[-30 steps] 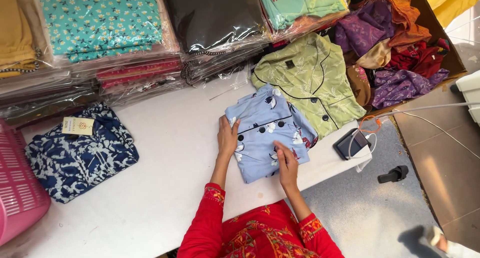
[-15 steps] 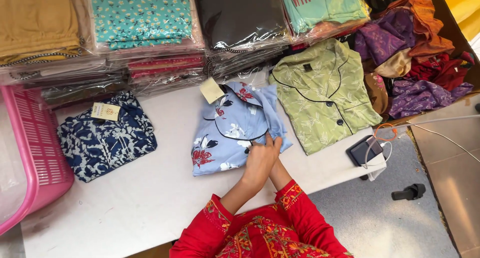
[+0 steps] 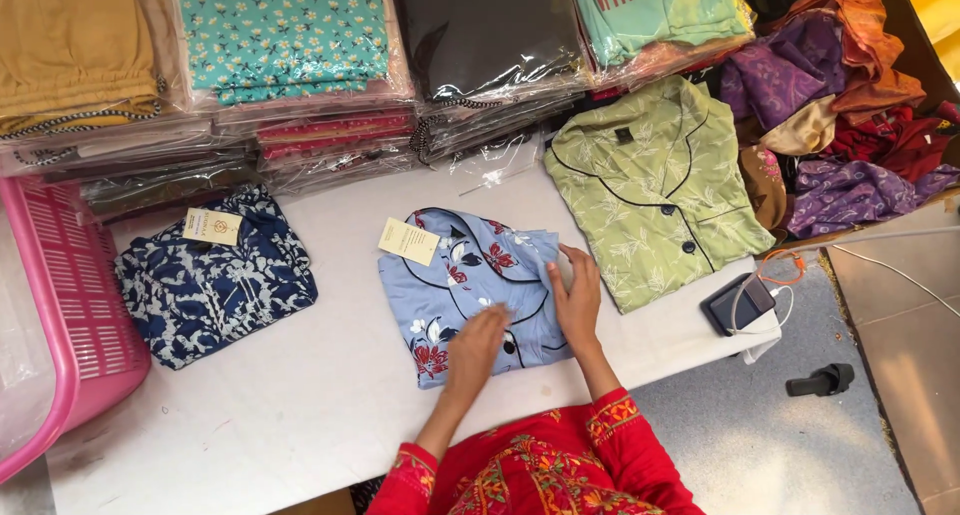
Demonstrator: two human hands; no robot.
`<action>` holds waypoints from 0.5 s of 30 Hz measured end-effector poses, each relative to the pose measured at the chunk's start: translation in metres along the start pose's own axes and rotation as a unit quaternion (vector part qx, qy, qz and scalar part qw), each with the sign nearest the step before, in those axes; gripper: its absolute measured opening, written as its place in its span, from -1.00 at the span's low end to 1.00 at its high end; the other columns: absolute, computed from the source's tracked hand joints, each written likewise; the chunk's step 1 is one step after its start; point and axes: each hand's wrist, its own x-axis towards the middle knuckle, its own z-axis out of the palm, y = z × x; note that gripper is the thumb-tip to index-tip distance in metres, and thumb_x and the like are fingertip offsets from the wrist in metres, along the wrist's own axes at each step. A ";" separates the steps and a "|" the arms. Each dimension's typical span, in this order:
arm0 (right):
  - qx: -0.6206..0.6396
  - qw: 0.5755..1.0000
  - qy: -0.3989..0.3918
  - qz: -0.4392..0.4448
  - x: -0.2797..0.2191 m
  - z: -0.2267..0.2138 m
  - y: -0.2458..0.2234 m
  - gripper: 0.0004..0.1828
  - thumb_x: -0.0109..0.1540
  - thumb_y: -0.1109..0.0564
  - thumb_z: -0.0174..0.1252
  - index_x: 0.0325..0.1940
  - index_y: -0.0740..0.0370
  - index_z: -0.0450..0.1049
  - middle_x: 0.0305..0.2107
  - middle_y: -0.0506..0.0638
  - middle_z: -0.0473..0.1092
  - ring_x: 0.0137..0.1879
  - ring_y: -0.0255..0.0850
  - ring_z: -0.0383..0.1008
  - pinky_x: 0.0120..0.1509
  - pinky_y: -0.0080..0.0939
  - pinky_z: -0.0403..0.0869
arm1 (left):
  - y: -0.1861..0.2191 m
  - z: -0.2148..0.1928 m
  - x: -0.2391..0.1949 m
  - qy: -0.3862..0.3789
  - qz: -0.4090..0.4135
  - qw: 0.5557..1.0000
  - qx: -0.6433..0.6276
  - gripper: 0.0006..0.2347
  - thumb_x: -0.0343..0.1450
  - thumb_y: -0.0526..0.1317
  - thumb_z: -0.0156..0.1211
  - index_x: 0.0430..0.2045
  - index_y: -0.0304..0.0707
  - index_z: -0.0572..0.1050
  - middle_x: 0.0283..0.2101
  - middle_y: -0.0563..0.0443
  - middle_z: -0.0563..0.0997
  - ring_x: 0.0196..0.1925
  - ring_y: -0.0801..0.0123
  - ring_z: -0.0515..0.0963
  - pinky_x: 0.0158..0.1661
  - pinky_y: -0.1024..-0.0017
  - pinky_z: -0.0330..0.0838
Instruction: The person folds a blue floral pajama top, a yellow patterned garment, and a red top on a white table. They smooth and align each item before folding it into a compact shape and stacking it with other folded clothes.
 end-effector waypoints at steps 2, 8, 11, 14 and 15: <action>0.027 0.999 -0.027 0.002 -0.001 0.008 0.004 -0.58 0.39 -0.08 0.09 0.18 0.25 0.49 0.05 0.11 0.44 0.18 0.04 0.42 0.30 -0.06 0.36 | -0.019 -0.001 0.029 0.006 -0.078 0.997 -0.002 -0.81 0.52 -0.21 0.10 -0.09 -0.20 0.60 -0.02 -0.03 0.66 -0.05 0.16 0.66 -0.10 0.28 0.55; -0.030 0.991 -0.096 -0.087 -0.014 -0.001 0.006 -0.39 0.29 -0.16 0.17 0.34 0.19 0.35 0.23 0.10 0.33 0.34 0.06 0.29 0.44 0.07 0.19 | -0.074 0.047 0.122 0.061 -0.233 0.970 -0.022 -0.52 0.41 -0.05 0.30 0.16 -0.27 0.36 -0.11 -0.13 0.66 -0.18 0.07 0.68 -0.18 0.14 0.51; -0.086 0.977 -0.130 -0.149 -0.028 -0.001 0.019 -0.18 0.24 -0.30 0.15 0.47 0.16 0.23 0.41 0.14 0.16 0.52 0.09 0.09 0.56 0.20 -0.02 | -0.067 0.054 0.156 0.024 -0.249 0.968 0.011 -0.44 0.36 -0.07 0.35 0.21 -0.24 0.26 -0.19 -0.09 0.70 -0.21 0.02 0.68 -0.23 0.10 0.50; -0.101 0.967 -0.157 -0.172 -0.039 0.001 0.035 -0.08 0.22 -0.42 0.09 0.53 0.11 0.15 0.49 0.12 0.04 0.62 0.07 -0.07 0.63 0.28 -0.19 | -0.074 0.066 0.179 0.000 -0.272 0.962 0.007 -0.43 0.36 -0.09 0.36 0.19 -0.26 0.21 -0.30 -0.08 0.72 -0.26 0.01 0.69 -0.26 0.10 0.51; -0.092 0.964 -0.158 -0.193 -0.043 0.001 0.040 -0.04 0.22 -0.45 0.06 0.54 0.09 0.12 0.51 0.10 0.01 0.64 0.06 -0.12 0.65 0.31 -0.25 | -0.080 0.072 0.183 -0.002 -0.294 0.956 -0.021 -0.43 0.37 -0.09 0.36 0.16 -0.30 0.18 -0.35 -0.08 0.72 -0.30 0.02 0.71 -0.27 0.11 0.52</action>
